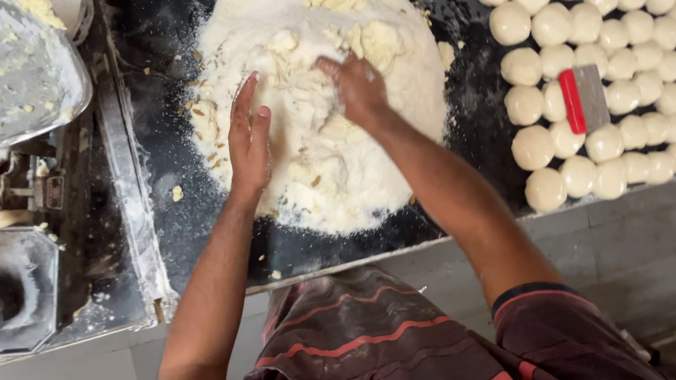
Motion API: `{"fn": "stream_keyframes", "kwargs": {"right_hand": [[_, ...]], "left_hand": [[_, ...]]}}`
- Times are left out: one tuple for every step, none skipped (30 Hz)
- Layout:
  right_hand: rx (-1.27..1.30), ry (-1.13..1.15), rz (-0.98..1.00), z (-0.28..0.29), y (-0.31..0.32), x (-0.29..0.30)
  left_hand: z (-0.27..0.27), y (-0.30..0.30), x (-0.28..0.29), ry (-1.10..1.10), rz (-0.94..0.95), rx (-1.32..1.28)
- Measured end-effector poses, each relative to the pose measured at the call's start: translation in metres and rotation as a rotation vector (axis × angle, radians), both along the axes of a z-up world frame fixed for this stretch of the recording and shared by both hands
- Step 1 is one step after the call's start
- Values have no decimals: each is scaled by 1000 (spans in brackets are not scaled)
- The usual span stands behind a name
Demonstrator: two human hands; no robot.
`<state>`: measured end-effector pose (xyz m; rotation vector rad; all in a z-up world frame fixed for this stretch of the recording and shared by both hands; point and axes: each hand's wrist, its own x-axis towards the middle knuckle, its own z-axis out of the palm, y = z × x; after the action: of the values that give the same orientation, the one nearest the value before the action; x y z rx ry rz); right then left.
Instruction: The person adds ingredients from a plastic bag into a pile of flour on a table and then mixes them by hand. The person kneads the mixture to incorporate the ingredients into the dough.
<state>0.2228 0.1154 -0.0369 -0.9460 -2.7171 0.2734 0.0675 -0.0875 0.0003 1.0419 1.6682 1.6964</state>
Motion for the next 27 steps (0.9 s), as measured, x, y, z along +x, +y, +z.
{"fn": "stream_keyframes", "kwargs": {"right_hand": [[-78,22,-27,9,3,-1],[-160,43,-52,21,1,0],[-175,59,-74,35,-5,2],[-191,77,-98,51,-11,4],[-206,95,-121,67,-17,6],[-236,49,-156,82,-23,8],[-267,2,-190,94,-30,12],[-297,-41,-219,102,-35,12],[-180,29,-69,108,-35,11],[-69,94,82,109,-36,14],[42,158,234,109,-33,19],[-145,225,269,110,-29,28],[-332,290,303,108,-26,40],[-522,355,337,106,-20,51],[-473,388,290,104,-9,61],[-428,417,243,99,3,72],[-383,445,196,93,16,84],[-277,456,162,85,33,96],[-171,468,128,75,50,109],[-69,478,92,59,63,120],[-113,583,76,35,71,124],[-151,691,66,11,79,121],[-191,799,55,-7,91,122],[-240,762,-4,-21,100,123],[-289,723,-62,-34,100,123],[-338,688,-118,-44,99,116],[-436,660,-145,-50,99,107]], "left_hand": [[1,-5,-3,-10,-7,10],[2,-11,-5,-22,-13,16],[3,-15,-7,-35,-18,22],[4,-18,-10,-30,-3,0],[5,-20,-15,-24,12,-22],[7,-18,-18,-19,32,-39],[8,-15,-20,19,45,-16],[9,-12,-23,60,63,7],[8,-9,-27,100,82,31],[6,-8,-31,177,110,10],[3,-6,-36,254,138,-10],[-2,-3,-41,330,170,-29],[-7,0,-44,303,183,-30],[-13,3,-46,278,197,-32],[-19,6,-48,252,210,-34],[-26,5,-48,368,245,-63],[-32,0,-46,484,278,-92],[-36,2,-46,600,314,-120],[-39,9,-46,566,346,-112],[-42,14,-44,530,375,-109],[-44,20,-40,495,404,-106],[-43,30,-37,240,357,-1],[-39,39,-35,-13,305,105],[-31,45,-32,-264,255,211],[-21,52,-24,-204,277,49],[-9,59,-14,-141,298,-113],[4,66,-5,-80,315,-276]]}}
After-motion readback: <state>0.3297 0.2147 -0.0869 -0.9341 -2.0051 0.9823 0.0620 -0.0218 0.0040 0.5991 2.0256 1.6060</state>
